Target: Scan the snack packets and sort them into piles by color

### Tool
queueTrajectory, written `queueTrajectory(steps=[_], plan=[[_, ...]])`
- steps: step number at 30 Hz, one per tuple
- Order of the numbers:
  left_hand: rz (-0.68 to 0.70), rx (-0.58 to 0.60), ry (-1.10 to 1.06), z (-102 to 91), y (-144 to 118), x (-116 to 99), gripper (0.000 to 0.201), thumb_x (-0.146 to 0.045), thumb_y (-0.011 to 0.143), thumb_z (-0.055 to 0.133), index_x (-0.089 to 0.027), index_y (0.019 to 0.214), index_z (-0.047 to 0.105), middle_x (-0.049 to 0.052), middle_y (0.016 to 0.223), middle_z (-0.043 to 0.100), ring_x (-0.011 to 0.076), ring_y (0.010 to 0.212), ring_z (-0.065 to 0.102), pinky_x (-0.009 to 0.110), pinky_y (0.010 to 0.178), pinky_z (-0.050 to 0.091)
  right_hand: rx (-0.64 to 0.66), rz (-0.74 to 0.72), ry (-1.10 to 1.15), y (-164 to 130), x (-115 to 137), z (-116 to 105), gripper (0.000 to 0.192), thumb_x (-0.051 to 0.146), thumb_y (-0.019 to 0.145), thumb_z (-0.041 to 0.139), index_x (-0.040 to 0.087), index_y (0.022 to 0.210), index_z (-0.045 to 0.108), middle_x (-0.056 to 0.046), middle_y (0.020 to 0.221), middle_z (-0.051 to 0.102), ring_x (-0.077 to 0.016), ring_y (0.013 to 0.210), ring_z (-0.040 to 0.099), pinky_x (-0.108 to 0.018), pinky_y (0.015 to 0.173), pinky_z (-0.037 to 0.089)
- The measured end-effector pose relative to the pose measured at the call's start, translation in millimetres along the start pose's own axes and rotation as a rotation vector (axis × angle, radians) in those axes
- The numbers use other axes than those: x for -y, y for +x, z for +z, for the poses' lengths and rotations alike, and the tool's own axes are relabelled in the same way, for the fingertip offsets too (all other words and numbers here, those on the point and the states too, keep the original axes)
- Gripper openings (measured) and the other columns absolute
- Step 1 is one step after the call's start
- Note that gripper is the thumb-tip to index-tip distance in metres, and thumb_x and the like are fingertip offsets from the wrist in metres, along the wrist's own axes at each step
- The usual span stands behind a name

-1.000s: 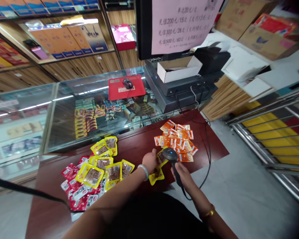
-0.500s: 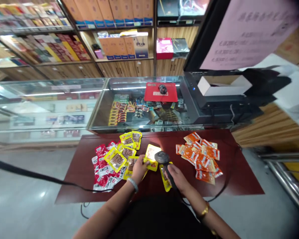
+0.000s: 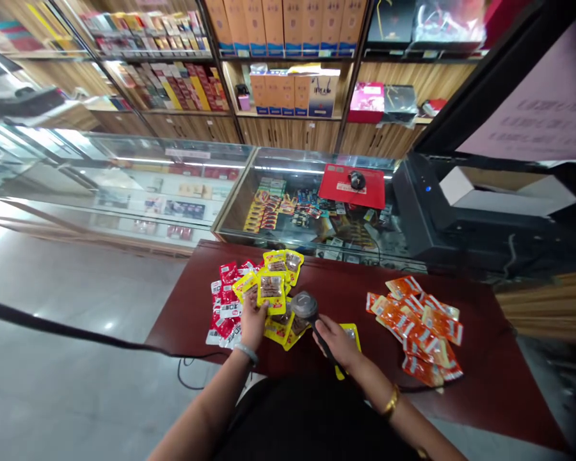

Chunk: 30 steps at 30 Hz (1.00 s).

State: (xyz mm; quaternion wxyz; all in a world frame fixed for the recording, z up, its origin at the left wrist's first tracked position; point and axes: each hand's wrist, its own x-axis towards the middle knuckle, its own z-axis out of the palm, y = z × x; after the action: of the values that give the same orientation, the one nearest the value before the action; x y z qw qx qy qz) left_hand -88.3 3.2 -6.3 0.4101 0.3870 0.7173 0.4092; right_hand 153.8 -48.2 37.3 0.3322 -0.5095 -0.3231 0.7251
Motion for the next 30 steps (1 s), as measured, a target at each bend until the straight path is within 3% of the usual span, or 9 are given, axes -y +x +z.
queueTrajectory(steps=[6, 9, 15, 18, 21, 24, 27, 30], plan=[[0.08, -0.123, 0.292, -5.8, 13.9, 8.3, 0.039, -0.034, 0.073, 0.066, -0.018, 0.103, 0.047, 0.005, 0.095, 0.056, 0.021, 0.092, 0.059, 0.041, 0.085, 0.05, -0.073, -0.002, -0.021, -8.4, -7.2, -10.6, 0.054, 0.07, 0.078, 0.056, 0.022, 0.102, 0.057, 0.005, 0.057, 0.051, -0.0082, 0.04, 0.04, -0.019, 0.036, 0.029], [0.152, -0.161, 0.455, -3.8, 9.8, 8.3, 0.037, -0.032, 0.073, 0.067, -0.018, 0.102, 0.047, 0.006, 0.097, 0.052, 0.0243, 0.099, 0.054, 0.047, 0.091, 0.047, -0.122, -0.018, 0.001, -18.7, -6.1, -19.1, 0.049, 0.069, 0.08, 0.055, 0.021, 0.091, 0.055, 0.006, 0.056, 0.049, -0.008, 0.04, 0.039, -0.02, 0.038, 0.028], [0.37, -0.11, 0.628, 4.8, 1.3, -5.4, 0.034, -0.029, 0.079, 0.061, -0.018, 0.108, 0.047, 0.01, 0.108, 0.05, 0.0276, 0.112, 0.048, 0.047, 0.097, 0.044, -0.24, -0.025, 0.084, -43.6, -1.3, -38.7, 0.045, 0.065, 0.08, 0.059, 0.021, 0.077, 0.052, 0.005, 0.059, 0.049, -0.0085, 0.045, 0.04, -0.022, 0.042, 0.031], [0.516, 0.102, 0.672, 26.5, -7.2, -13.5, 0.026, -0.025, 0.082, 0.055, -0.018, 0.107, 0.05, 0.01, 0.106, 0.053, 0.026, 0.107, 0.052, 0.043, 0.095, 0.045, -0.289, -0.017, 0.156, -53.2, -5.0, -49.9, 0.046, 0.066, 0.078, 0.061, 0.021, 0.078, 0.052, 0.005, 0.058, 0.05, -0.008, 0.043, 0.039, -0.021, 0.041, 0.03], [0.61, 0.506, 0.712, 65.5, -27.3, -20.6, 0.021, -0.023, 0.085, 0.051, -0.02, 0.105, 0.054, 0.008, 0.103, 0.056, 0.0222, 0.101, 0.055, 0.036, 0.093, 0.045, -0.355, 0.002, 0.206, -62.4, -10.2, -60.0, 0.049, 0.069, 0.074, 0.063, 0.021, 0.08, 0.052, 0.005, 0.057, 0.051, -0.0079, 0.042, 0.04, -0.021, 0.04, 0.029], [0.66, 0.795, 0.822, 110.1, -54.8, -26.3, 0.039, -0.03, 0.079, 0.061, -0.02, 0.116, 0.053, 0.01, 0.117, 0.054, 0.0228, 0.109, 0.052, 0.034, 0.096, 0.042, -0.416, 0.014, 0.23, -72.3, -15.2, -68.7, 0.05, 0.069, 0.073, 0.063, 0.022, 0.081, 0.052, 0.005, 0.057, 0.053, -0.0076, 0.04, 0.041, -0.02, 0.038, 0.03], [0.658, 0.863, 1.008, 144.2, -77.2, -27.8, 0.062, -0.038, 0.068, 0.071, -0.017, 0.123, 0.05, 0.015, 0.126, 0.049, 0.0292, 0.116, 0.047, 0.04, 0.098, 0.039, -0.449, -0.011, 0.229, -82.4, -20.3, -76.2, 0.049, 0.068, 0.075, 0.062, 0.021, 0.078, 0.05, 0.006, 0.057, 0.052, -0.0071, 0.04, 0.041, -0.019, 0.037, 0.03], [0.662, 0.872, 1.061, 160.2, -86.7, -23.8, 0.047, -0.032, 0.071, 0.067, -0.014, 0.113, 0.055, 0.018, 0.12, 0.051, 0.0328, 0.113, 0.046, 0.043, 0.094, 0.039, -0.5, 0.004, 0.238, -90.7, -25.4, -81.8, 0.05, 0.07, 0.074, 0.062, 0.022, 0.078, 0.048, 0.006, 0.056, 0.052, -0.0069, 0.039, 0.041, -0.019, 0.038, 0.031]])
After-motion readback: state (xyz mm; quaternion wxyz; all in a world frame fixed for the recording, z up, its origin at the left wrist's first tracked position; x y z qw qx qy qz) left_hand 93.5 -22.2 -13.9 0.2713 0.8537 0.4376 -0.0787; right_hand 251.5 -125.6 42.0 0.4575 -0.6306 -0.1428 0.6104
